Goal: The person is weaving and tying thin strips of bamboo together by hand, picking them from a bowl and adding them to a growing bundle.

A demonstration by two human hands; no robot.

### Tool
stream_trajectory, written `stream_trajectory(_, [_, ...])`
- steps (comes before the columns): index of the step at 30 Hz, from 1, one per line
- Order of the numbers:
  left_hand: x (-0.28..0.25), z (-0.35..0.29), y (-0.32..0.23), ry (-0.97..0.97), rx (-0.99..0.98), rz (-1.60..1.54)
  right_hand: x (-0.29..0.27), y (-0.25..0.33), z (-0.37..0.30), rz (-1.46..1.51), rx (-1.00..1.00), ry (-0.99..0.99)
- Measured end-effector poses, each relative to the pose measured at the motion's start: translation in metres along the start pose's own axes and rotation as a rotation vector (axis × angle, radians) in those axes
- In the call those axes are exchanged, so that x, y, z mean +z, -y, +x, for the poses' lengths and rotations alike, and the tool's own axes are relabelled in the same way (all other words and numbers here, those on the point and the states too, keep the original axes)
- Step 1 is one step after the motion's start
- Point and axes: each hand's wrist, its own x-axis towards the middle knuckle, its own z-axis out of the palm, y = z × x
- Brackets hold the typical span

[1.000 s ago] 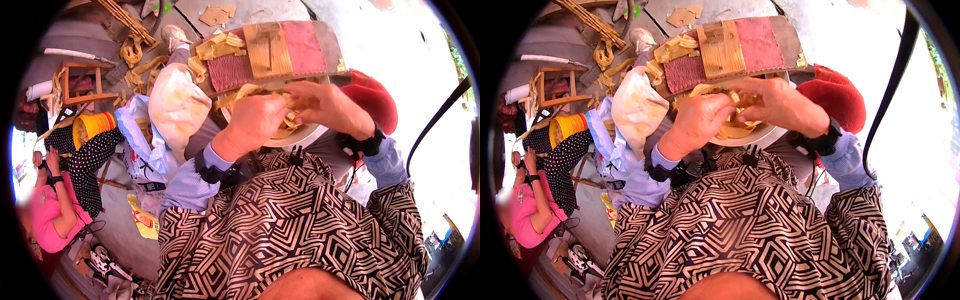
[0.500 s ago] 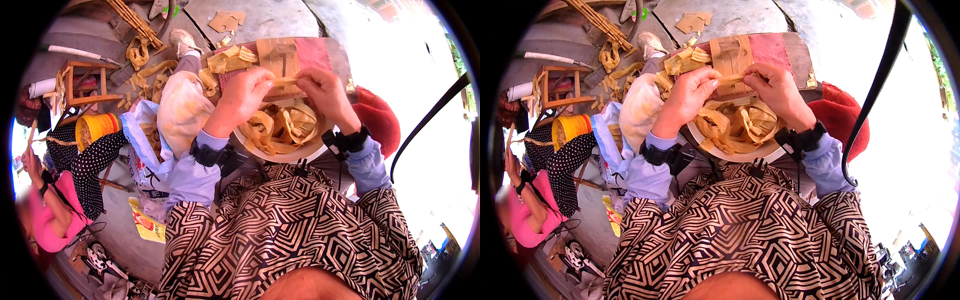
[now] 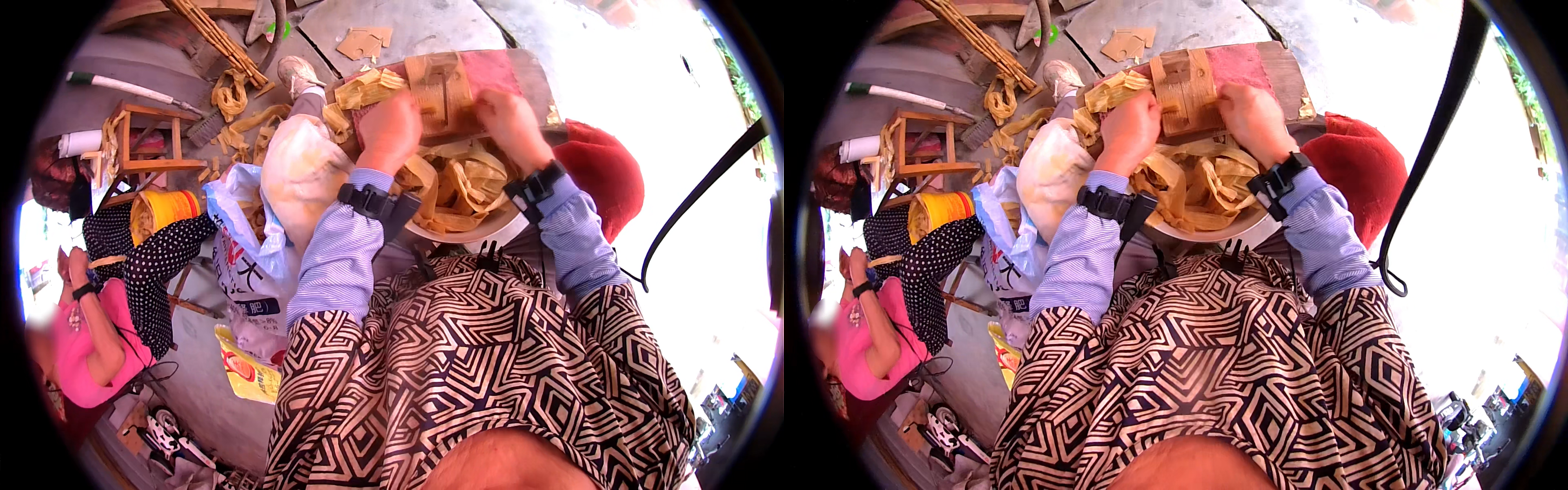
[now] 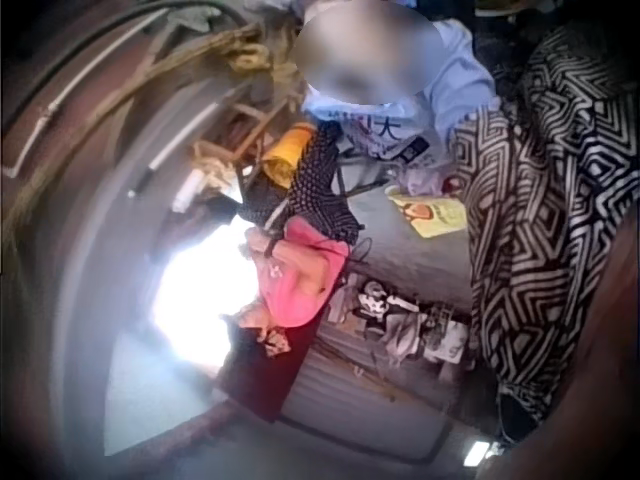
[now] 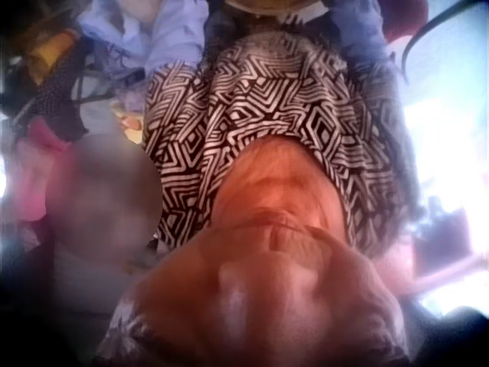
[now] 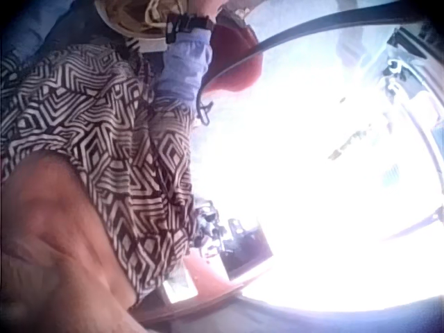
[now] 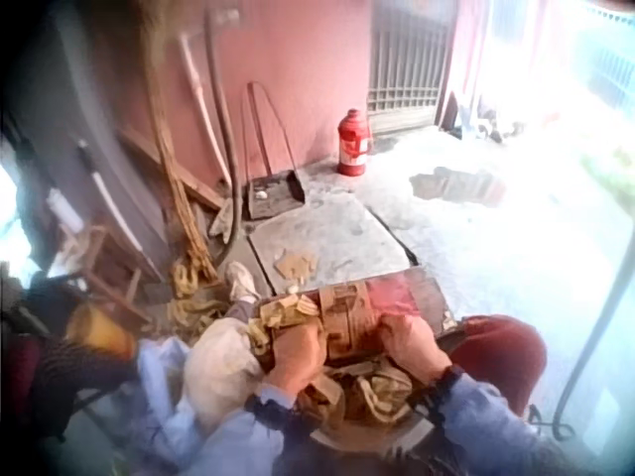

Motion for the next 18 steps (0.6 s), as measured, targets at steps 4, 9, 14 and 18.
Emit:
stream_trajectory(4, [0.012, -0.010, 0.039, 0.097, -0.066, -0.780, -0.014, 0.004, -0.024, 0.727, 0.268, 0.161])
stream_trajectory(9, [-0.012, -0.040, 0.008, 0.395, -0.247, -1.282, -0.023, 0.011, -0.050, 0.843, 0.314, 0.438])
stream_trajectory(14, [-0.020, -0.048, -0.033, 0.519, -0.034, -1.117, -0.028, 0.030, -0.059, 0.682, 0.155, 0.349])
stream_trajectory(18, [-0.022, -0.068, -0.034, 0.598, -0.195, -1.352, -0.036, 0.032, -0.065, 0.583, -0.013, 0.307])
